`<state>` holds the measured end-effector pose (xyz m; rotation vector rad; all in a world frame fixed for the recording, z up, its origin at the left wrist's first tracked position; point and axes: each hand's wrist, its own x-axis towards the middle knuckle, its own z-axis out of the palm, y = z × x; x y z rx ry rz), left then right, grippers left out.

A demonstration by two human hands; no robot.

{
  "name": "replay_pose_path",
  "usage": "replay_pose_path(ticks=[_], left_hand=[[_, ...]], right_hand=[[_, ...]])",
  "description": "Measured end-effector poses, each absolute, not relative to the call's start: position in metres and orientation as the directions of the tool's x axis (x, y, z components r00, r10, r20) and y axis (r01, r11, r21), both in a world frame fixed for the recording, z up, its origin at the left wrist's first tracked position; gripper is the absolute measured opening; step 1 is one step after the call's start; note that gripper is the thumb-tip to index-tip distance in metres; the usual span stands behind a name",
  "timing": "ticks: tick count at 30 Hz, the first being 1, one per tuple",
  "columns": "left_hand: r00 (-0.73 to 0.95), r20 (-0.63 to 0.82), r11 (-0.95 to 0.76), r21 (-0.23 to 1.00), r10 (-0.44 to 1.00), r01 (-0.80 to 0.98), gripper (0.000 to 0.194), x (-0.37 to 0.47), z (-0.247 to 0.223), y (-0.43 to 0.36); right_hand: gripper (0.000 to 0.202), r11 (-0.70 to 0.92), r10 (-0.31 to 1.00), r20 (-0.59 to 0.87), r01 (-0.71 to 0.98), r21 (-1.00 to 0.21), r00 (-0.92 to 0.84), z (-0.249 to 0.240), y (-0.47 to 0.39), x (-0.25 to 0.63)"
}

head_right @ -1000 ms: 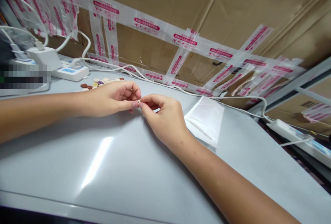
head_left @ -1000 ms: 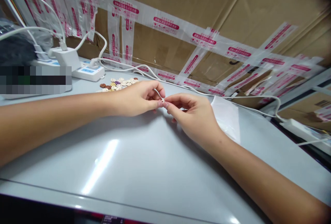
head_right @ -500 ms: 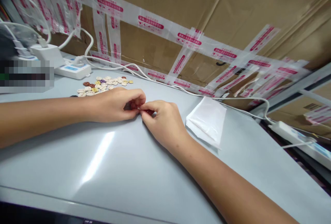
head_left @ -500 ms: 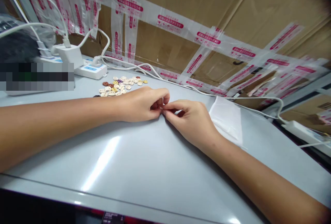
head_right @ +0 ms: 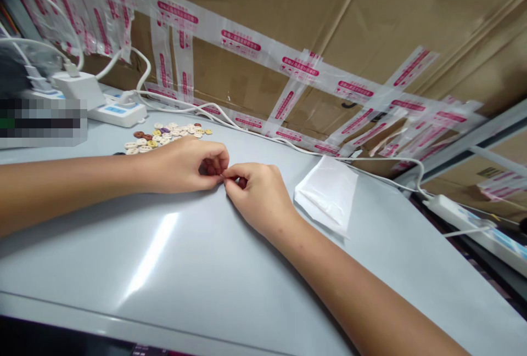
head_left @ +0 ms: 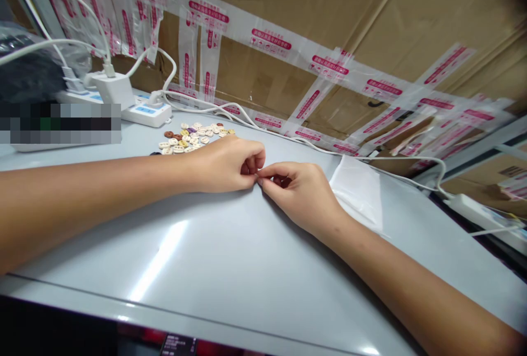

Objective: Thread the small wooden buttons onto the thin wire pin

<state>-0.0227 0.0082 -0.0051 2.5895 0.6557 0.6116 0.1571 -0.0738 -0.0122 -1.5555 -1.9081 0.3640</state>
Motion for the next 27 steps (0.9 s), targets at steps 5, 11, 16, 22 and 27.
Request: replay_pose_path(ticks=[5, 11, 16, 22, 27], left_hand=[[0.800, 0.307, -0.815, 0.463, 0.516, 0.348, 0.009, -0.025, -0.001, 0.009], [0.790, 0.305, -0.801, 0.486, 0.531, 0.350, 0.010, -0.025, -0.004, 0.009], [0.785, 0.327, -0.807, 0.481, 0.527, 0.342, 0.014, -0.023, -0.008, 0.008], [0.794, 0.371, -0.845, 0.438, 0.481, 0.307, 0.016, -0.021, -0.012, 0.007], [0.809, 0.369, -0.854, 0.433, 0.458, 0.286, 0.018, -0.022, -0.011, 0.007]], right_hand=[[0.023, 0.285, 0.938, 0.330, 0.779, -0.558, -0.107, -0.013, -0.075, 0.157], [0.022, 0.286, 0.937, 0.333, 0.783, -0.553, -0.107, -0.012, -0.076, 0.157], [0.020, 0.273, 0.941, 0.325, 0.779, -0.564, -0.095, -0.011, -0.075, 0.157], [0.020, 0.269, 0.945, 0.311, 0.781, -0.563, -0.102, -0.010, -0.076, 0.157], [0.020, 0.262, 0.949, 0.296, 0.789, -0.556, -0.107, -0.009, -0.078, 0.156]])
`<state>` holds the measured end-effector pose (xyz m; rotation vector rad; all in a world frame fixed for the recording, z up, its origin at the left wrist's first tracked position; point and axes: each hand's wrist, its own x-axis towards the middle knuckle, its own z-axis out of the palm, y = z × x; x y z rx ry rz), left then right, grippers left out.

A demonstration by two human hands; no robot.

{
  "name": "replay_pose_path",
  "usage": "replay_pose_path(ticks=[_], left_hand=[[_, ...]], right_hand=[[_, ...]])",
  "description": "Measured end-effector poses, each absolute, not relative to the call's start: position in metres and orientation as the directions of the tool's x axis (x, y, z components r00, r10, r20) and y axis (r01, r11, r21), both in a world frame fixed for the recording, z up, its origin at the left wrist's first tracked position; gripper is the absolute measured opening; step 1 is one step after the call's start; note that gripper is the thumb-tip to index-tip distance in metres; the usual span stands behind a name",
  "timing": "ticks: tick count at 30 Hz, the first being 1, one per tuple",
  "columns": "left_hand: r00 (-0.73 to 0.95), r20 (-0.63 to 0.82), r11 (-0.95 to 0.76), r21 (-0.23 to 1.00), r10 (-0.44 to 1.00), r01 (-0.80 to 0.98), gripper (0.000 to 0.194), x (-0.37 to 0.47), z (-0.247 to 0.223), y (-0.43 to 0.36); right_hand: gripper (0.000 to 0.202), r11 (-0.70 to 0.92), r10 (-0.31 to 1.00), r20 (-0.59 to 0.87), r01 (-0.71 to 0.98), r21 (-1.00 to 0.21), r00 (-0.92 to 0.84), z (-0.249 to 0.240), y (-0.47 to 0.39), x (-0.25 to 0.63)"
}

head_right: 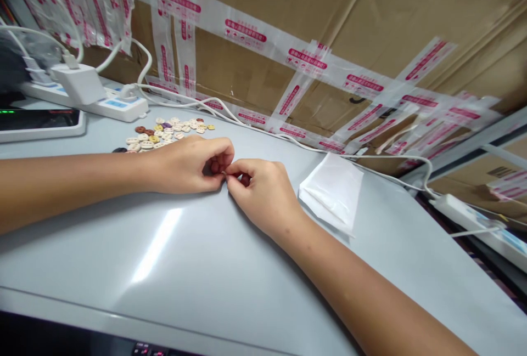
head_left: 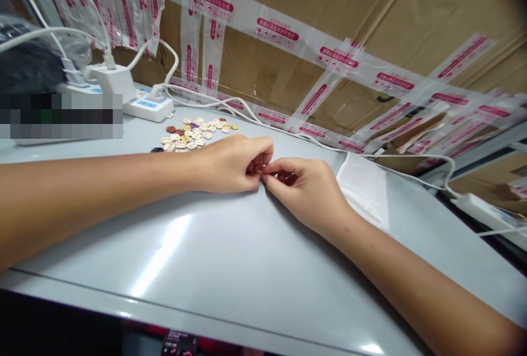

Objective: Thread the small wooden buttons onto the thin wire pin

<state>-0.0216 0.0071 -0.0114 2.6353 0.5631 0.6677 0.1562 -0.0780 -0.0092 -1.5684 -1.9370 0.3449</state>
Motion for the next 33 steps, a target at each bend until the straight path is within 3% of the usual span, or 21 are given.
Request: replay_pose_path(ticks=[12, 28, 33], left_hand=[[0.837, 0.328, -0.832, 0.500, 0.438, 0.240, 0.018, -0.026, -0.005, 0.007], [0.842, 0.290, -0.842, 0.450, 0.454, 0.299, 0.012, -0.026, 0.003, 0.006], [0.836, 0.255, -0.811, 0.490, 0.485, 0.321, 0.016, -0.027, 0.006, 0.006]], right_hand=[[0.018, 0.265, 0.953, 0.277, 0.774, -0.575, -0.120, -0.009, -0.078, 0.156], [0.019, 0.298, 0.937, 0.322, 0.782, -0.548, -0.132, -0.009, -0.079, 0.156], [0.019, 0.291, 0.938, 0.325, 0.784, -0.549, -0.120, -0.011, -0.078, 0.157]])
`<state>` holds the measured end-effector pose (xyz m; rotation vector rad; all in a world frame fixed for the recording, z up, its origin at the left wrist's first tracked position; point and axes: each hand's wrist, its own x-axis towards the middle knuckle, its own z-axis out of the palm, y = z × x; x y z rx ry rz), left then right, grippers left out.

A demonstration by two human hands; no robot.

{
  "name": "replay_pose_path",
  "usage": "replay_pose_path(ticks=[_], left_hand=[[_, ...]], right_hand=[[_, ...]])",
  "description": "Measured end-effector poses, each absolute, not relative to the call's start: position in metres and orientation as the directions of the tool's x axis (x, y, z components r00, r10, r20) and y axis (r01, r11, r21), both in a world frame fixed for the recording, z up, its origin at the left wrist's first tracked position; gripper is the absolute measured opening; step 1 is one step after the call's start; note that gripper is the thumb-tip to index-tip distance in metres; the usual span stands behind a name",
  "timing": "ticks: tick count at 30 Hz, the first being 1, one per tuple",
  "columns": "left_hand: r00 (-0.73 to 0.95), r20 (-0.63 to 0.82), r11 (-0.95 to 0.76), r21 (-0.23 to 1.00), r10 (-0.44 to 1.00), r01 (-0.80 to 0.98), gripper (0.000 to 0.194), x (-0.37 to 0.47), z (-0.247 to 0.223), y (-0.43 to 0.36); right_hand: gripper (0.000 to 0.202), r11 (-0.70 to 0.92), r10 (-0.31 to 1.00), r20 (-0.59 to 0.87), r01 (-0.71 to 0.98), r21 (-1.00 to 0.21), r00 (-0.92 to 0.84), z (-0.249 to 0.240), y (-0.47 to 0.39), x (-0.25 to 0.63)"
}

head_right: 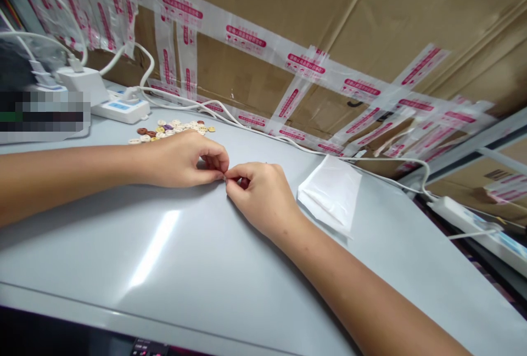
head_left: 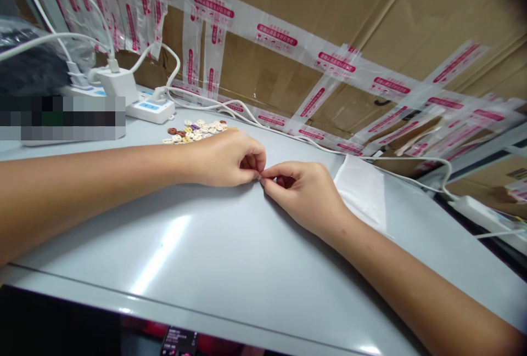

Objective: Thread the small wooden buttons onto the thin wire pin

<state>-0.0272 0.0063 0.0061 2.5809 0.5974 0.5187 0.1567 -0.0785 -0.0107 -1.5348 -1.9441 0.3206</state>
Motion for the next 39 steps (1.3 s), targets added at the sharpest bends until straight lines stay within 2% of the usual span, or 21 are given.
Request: replay_pose_path(ticks=[11, 18, 39], left_hand=[[0.803, 0.242, -0.755, 0.557, 0.545, 0.345, 0.017, -0.028, 0.001, 0.009], [0.797, 0.288, -0.778, 0.538, 0.531, 0.324, 0.016, -0.028, -0.002, 0.009], [0.827, 0.287, -0.799, 0.530, 0.483, 0.283, 0.015, -0.029, -0.004, 0.010]], right_hand=[[0.022, 0.269, 0.949, 0.294, 0.787, -0.556, -0.116, -0.011, -0.078, 0.156], [0.023, 0.271, 0.949, 0.291, 0.789, -0.552, -0.122, -0.011, -0.077, 0.156], [0.023, 0.260, 0.957, 0.259, 0.788, -0.558, -0.132, -0.011, -0.076, 0.153]])
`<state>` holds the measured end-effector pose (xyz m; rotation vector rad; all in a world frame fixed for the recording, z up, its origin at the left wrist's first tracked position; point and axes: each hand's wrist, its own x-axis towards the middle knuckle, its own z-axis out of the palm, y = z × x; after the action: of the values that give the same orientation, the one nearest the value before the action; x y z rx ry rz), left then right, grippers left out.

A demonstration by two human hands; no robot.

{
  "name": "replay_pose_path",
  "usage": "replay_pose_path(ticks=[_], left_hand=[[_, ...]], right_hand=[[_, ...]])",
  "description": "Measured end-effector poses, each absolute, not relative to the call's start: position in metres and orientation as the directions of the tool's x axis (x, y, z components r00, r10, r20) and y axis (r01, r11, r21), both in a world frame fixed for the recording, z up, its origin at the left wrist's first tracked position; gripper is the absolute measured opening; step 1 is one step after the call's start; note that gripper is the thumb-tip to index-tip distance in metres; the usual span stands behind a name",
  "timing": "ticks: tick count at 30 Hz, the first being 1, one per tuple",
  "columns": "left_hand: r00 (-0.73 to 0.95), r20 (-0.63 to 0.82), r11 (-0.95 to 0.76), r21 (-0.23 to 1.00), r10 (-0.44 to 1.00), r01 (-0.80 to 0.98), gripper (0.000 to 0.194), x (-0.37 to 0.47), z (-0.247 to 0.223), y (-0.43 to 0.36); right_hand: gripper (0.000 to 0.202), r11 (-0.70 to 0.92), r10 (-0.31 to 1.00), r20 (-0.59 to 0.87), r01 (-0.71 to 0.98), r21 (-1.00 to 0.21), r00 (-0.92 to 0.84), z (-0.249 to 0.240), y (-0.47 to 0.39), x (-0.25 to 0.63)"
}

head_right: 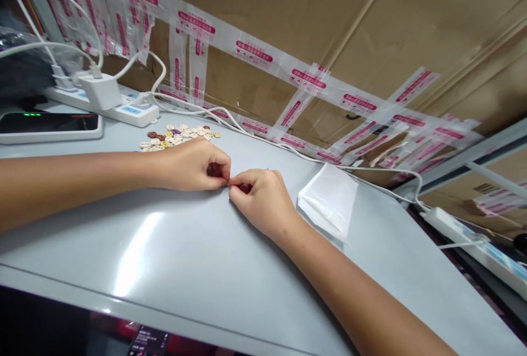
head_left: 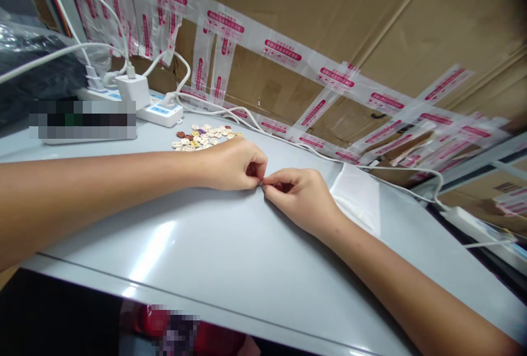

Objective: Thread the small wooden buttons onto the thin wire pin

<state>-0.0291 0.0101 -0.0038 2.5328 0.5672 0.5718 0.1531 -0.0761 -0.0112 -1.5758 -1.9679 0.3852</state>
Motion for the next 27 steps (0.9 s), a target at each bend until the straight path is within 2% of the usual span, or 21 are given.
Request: replay_pose_path(ticks=[14, 21, 27], left_hand=[[0.819, 0.291, -0.799, 0.522, 0.495, 0.298, 0.016, -0.0303, -0.0058, 0.0076], [0.795, 0.275, -0.746, 0.594, 0.541, 0.302, 0.015, -0.0284, -0.0057, 0.0094], [0.806, 0.270, -0.764, 0.567, 0.527, 0.309, 0.017, -0.0282, -0.0084, 0.0101]], right_hand=[[0.021, 0.279, 0.953, 0.267, 0.768, -0.576, -0.146, -0.0133, -0.0748, 0.1545], [0.020, 0.228, 0.965, 0.244, 0.766, -0.601, -0.095, -0.0124, -0.0746, 0.1555], [0.019, 0.204, 0.968, 0.240, 0.774, -0.599, -0.070, -0.0120, -0.0750, 0.1578]])
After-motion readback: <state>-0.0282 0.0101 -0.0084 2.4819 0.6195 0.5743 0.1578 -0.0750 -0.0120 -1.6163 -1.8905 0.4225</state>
